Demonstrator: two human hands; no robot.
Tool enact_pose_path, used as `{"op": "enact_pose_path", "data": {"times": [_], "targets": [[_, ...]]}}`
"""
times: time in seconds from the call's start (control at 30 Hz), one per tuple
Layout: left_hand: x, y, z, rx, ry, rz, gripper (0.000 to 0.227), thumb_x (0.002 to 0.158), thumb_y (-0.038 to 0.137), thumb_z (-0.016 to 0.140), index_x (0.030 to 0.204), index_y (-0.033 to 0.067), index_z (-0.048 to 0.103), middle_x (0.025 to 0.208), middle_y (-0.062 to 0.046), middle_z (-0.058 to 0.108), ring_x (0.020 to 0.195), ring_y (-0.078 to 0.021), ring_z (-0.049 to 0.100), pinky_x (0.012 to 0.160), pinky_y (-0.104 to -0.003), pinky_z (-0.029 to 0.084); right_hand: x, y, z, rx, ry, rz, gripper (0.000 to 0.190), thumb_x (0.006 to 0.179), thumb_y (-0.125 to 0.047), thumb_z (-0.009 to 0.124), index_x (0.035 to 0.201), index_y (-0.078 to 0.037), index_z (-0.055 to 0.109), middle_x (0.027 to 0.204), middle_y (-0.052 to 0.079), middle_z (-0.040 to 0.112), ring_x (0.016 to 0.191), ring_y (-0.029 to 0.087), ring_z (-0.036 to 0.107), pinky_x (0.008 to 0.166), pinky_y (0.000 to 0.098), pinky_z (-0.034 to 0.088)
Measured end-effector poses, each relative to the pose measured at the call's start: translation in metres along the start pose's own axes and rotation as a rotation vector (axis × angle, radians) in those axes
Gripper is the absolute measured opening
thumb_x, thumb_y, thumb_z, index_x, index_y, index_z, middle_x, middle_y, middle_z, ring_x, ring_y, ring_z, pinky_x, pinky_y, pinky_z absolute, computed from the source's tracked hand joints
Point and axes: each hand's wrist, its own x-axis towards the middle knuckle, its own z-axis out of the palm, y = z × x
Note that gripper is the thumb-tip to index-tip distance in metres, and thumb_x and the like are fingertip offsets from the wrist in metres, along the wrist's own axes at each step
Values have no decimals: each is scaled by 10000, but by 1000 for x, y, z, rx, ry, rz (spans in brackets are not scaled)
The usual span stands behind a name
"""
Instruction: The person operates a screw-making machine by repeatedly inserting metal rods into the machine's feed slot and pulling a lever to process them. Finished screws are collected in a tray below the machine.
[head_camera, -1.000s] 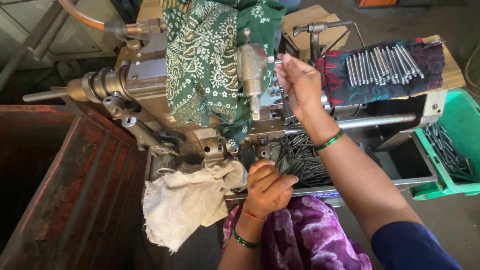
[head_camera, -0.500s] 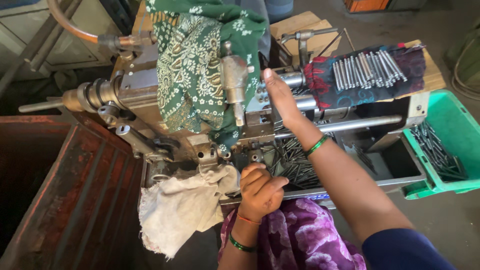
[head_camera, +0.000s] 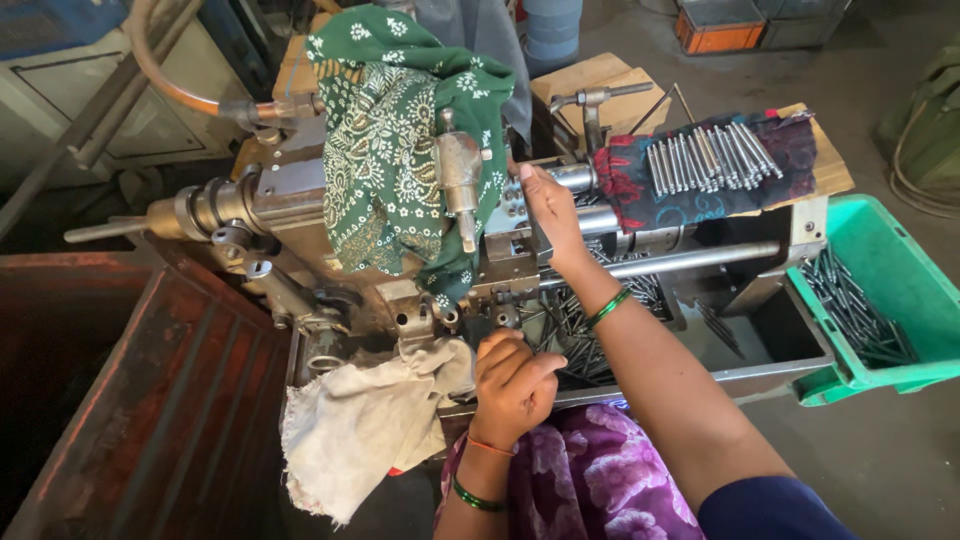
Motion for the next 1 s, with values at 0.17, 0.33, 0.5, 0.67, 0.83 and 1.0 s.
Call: {"op": "enact_pose_path", "data": {"times": [0.17, 0.33, 0.5, 0.67, 0.83, 1.0], "targets": [[5, 2, -1, -13, 2, -8, 201, 774, -5, 643, 932, 109, 693, 707, -44, 568, 686, -243, 563, 894, -434, 538, -1, 5, -1, -21, 21, 58, 503, 1176, -312, 452, 919, 98, 589, 1056, 89, 677, 881, 125, 543, 812, 283, 476], [9, 3, -2, -34, 9, -12, 178, 790, -7, 645, 920, 103, 692, 709, -41, 582, 683, -235, 573, 877, -425, 537, -1, -2, -1, -5, -4, 110, 468, 1136, -321, 428, 1110, 79, 670, 951, 64, 628, 847, 93, 535, 787, 261, 465], [10, 4, -2, -29, 6, -30, 171, 790, -13, 647, 909, 101, 693, 700, -41, 574, 682, -237, 574, 867, -421, 538, 0, 0, -2, 14, -5, 89, 476, 1133, -324, 432, 998, 84, 636, 981, 65, 656, 840, 95, 540, 778, 260, 466], [10, 5, -3, -34, 5, -35, 165, 784, -8, 652, 903, 99, 691, 701, -43, 575, 682, -240, 575, 865, -421, 533, 1, 8, -3, 8, -19, 50, 504, 1140, -323, 440, 874, 84, 573, 982, 86, 650, 859, 124, 549, 801, 278, 469], [10, 5, -3, -29, 4, -34, 164, 787, -9, 646, 903, 97, 691, 698, -44, 571, 682, -242, 574, 878, -422, 535, 1, 6, -4, -35, -29, 38, 511, 1139, -336, 433, 895, 87, 585, 1012, 102, 674, 891, 153, 578, 854, 291, 478], [11, 6, -3, -31, -5, -36, 154, 793, -4, 647, 900, 97, 691, 689, -42, 565, 677, -240, 572, 879, -421, 532, 3, 3, -4, -36, -45, 53, 518, 1133, -355, 423, 949, 92, 610, 1045, 117, 685, 909, 160, 584, 873, 294, 481]]}}
